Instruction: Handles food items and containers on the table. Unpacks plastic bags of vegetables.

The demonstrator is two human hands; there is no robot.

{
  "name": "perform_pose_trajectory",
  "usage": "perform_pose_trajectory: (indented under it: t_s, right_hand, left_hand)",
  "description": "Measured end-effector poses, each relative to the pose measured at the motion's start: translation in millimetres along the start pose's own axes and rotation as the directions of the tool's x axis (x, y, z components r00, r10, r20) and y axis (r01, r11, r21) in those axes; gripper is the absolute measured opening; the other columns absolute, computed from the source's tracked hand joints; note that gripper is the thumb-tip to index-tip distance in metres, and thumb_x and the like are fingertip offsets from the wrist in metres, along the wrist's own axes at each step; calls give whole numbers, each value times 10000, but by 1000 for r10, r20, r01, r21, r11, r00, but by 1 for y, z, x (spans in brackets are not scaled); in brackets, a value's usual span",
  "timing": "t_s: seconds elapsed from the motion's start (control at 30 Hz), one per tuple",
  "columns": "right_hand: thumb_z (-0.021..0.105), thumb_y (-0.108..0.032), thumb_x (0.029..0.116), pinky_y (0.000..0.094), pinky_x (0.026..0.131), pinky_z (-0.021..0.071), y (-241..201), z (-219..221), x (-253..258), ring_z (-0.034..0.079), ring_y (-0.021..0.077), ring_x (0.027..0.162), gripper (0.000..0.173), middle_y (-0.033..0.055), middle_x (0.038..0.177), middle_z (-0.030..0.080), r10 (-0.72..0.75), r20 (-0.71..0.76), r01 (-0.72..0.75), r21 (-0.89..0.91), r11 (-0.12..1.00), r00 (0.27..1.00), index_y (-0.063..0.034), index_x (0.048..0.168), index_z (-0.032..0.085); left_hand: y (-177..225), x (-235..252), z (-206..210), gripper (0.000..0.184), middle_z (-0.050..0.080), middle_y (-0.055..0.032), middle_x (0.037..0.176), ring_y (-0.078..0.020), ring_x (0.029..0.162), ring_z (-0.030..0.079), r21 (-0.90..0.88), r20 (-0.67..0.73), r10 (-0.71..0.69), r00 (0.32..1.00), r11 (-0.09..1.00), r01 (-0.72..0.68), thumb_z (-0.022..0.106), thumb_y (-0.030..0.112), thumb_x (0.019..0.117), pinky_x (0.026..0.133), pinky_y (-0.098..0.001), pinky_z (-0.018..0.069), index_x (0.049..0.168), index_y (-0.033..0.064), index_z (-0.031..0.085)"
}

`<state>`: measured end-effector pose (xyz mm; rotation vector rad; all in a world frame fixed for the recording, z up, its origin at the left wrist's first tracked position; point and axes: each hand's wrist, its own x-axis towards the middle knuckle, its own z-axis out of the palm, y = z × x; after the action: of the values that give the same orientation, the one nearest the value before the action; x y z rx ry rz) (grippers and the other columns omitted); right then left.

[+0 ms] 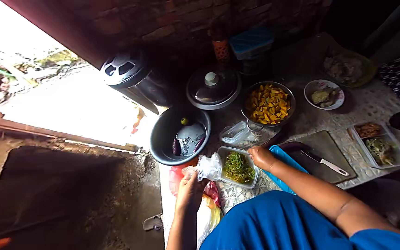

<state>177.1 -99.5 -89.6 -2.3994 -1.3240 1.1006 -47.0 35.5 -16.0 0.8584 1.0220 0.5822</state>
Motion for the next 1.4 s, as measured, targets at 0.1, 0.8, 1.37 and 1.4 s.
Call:
perform_pose_trajectory:
  t_s: [0.1,0.8,1.37,1.4]
  right_hand:
    - [511,-111,1042,565,1014,474,14,-13,-13,633,417,1169,259,279,1177,666,-44,-54,46,35,998,998,74,1140,665]
    - [523,-101,1039,316,558,580,187,-20,-123,647,150,551,217,141,831,653,939,-171,-177,957,231,297,82,1135,589]
    - [476,-121,1078,290,484,593,168,-40,-73,661,165,487,310,149,785,632,964,59,153,983,-101,260,47,1320,380]
    - [484,-118,1075,288,488,592,170,-44,-68,656,160,490,322,146,795,628,965,47,155,984,-89,256,49,1332,386]
  left_hand:
    - [8,0,-9,316,747,-109,872,-189,750,741,-146,53,68,996,987,-60,304,83,1087,699,-349,636,1031,18,609]
    - [1,13,7,263,729,-135,829,-203,664,728,-237,25,-32,999,971,37,375,97,1068,610,-337,632,985,32,617]
    - [-8,14,-8,251,721,-122,799,-198,650,723,-237,-32,-36,999,971,27,397,96,1068,620,-348,637,971,36,621]
    - [-8,13,-8,249,719,-125,803,-198,650,721,-236,-32,-34,999,971,25,397,93,1068,624,-347,637,975,33,620]
